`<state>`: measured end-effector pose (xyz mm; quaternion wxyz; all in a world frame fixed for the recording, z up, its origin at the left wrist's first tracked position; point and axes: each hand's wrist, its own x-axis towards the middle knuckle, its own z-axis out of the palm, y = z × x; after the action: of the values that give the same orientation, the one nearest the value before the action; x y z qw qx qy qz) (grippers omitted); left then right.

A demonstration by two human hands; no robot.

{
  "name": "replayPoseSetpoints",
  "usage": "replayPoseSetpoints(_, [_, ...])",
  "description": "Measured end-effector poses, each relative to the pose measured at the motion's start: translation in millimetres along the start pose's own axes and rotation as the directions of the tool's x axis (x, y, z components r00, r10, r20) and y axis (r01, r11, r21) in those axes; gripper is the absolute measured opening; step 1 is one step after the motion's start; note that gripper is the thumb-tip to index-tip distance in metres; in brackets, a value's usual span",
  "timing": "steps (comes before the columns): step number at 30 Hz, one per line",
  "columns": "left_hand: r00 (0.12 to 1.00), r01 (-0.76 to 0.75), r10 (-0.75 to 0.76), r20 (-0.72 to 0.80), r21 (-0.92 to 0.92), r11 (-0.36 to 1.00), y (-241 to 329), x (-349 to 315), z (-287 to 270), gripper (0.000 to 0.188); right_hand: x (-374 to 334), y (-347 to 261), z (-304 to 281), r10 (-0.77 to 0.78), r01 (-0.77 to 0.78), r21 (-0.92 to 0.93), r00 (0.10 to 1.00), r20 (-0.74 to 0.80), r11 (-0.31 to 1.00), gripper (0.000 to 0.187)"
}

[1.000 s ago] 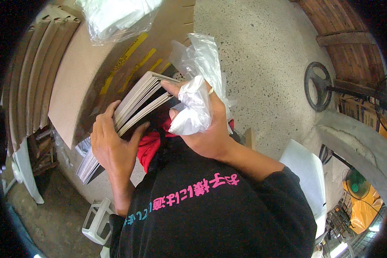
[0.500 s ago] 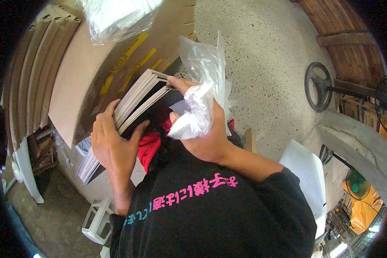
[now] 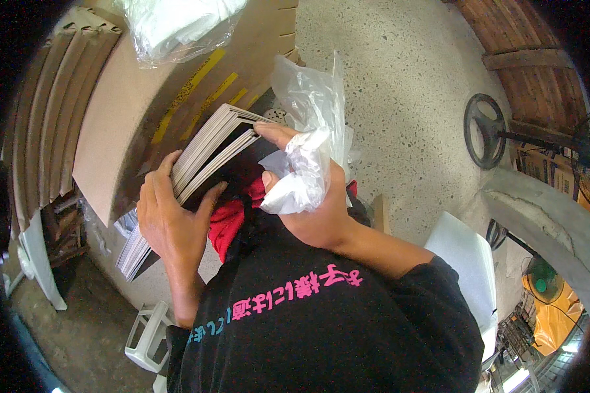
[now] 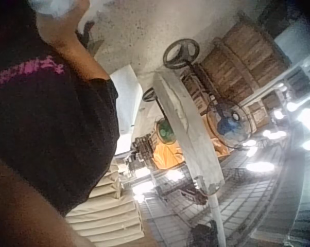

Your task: The person picks up a dark rectangular board from a stack and places it into a clear plastic bag by hand, repeating this action with several more boards.

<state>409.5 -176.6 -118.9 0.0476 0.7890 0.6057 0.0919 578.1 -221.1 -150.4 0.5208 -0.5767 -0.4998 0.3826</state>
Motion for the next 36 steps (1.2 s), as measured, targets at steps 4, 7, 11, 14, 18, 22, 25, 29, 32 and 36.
replayPoseSetpoints(4, [1.0, 0.005, -0.005, 0.003, -0.004, 1.0, 0.6, -0.1, -0.7, 0.063, 0.3, 0.0, 0.5, -0.007, 0.007, 0.022, 1.0, -0.011, 1.0, 0.042])
replayPoseSetpoints(7, [1.0, 0.004, -0.004, 0.006, 0.0, 1.0, 0.6, 0.5, -0.2, 0.063, 1.0, 0.8, 0.2, -0.009, 0.009, 0.026, 1.0, -0.01, 1.0, 0.041])
replayPoseSetpoints(11, [1.0, 0.005, -0.005, 0.005, 0.003, 1.0, 0.1, 1.3, 1.0, 0.063, 2.5, 4.0, -1.8, -0.034, 0.034, 0.0, 0.999, 0.004, 0.999, 0.04])
replayPoseSetpoints(14, [1.0, 0.007, -0.007, 0.015, 0.003, 1.0, 0.7, 2.0, 0.1, 0.063, 3.0, 1.7, -0.7, -0.007, 0.008, 0.076, 1.0, -0.013, 0.997, 0.038])
replayPoseSetpoints(18, [1.0, -0.01, 0.01, 0.008, -0.008, 1.0, 1.4, 2.9, 0.0, 0.064, 2.5, 2.8, 1.8, 0.016, -0.012, 0.093, 0.999, -0.046, 0.996, 0.041])
replayPoseSetpoints(22, [1.0, -0.013, 0.013, 0.004, 0.004, 1.0, 0.8, 1.5, 0.9, 0.065, 5.8, 1.9, -0.3, -0.023, 0.023, -0.008, 1.0, 0.001, 1.0, 0.045])
replayPoseSetpoints(25, [1.0, -0.011, 0.011, -0.001, 0.005, 1.0, 1.1, 1.9, 1.0, 0.066, 7.0, 3.7, -1.0, -0.063, 0.063, -0.04, 0.998, 0.016, 0.997, 0.047])
replayPoseSetpoints(29, [1.0, 0.001, -0.001, 0.014, 0.003, 1.0, 1.9, 2.8, 0.4, 0.067, 6.4, 2.5, -1.7, -0.033, 0.034, -0.034, 0.999, 0.022, 0.999, 0.048])
replayPoseSetpoints(32, [1.0, -0.005, 0.005, 0.001, -0.001, 1.0, 0.7, 2.8, 2.1, 0.067, 6.1, 2.0, -0.6, -0.015, 0.015, 0.006, 1.0, 0.016, 1.0, 0.047])
replayPoseSetpoints(36, [1.0, -0.001, 0.001, 0.005, 0.005, 1.0, 1.6, 2.9, 1.9, 0.068, 6.6, 2.2, -0.7, -0.016, 0.016, 0.012, 1.0, 0.008, 1.0, 0.047])
